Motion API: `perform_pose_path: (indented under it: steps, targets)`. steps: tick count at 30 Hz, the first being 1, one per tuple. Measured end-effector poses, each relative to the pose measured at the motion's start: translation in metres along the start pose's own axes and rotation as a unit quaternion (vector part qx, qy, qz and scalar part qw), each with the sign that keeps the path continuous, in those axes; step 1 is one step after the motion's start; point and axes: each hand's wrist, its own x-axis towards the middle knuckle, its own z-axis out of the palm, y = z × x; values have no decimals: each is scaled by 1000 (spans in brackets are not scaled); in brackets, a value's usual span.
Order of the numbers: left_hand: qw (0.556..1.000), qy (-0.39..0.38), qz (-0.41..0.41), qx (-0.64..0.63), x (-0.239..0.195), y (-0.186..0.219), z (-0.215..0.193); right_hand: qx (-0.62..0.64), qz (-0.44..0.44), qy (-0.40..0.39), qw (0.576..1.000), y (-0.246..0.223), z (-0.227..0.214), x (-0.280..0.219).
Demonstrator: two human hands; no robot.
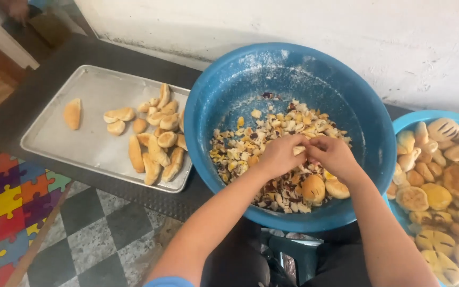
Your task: The person repeatedly picks up small bread rolls from a blue basin and crushes them by hand into a second blue basin containing already crumbled bread. The person continues this process throughout the clip, adding more crumbs to the mixture.
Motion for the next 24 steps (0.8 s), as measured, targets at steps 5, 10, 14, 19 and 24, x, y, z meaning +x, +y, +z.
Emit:
perform_pose_path:
  steps: [5,10,14,19,24]
  targets:
    - [999,-13,-15,-34,11,-18,20,41,4,6,999,65,7,42]
    - [994,-12,-72,-86,24,-30,10,71,-9,31,997,47,5,38]
    - [964,58,-124,-226,29,-27,1,67,-27,91,993,34,-8,21]
    - [940,82,-172,-284,26,-24,-2,-301,-124,88,941,67,3,42]
    - [946,18,-202,-254,14,-15,0,-298,-119,23,947,33,26,12]
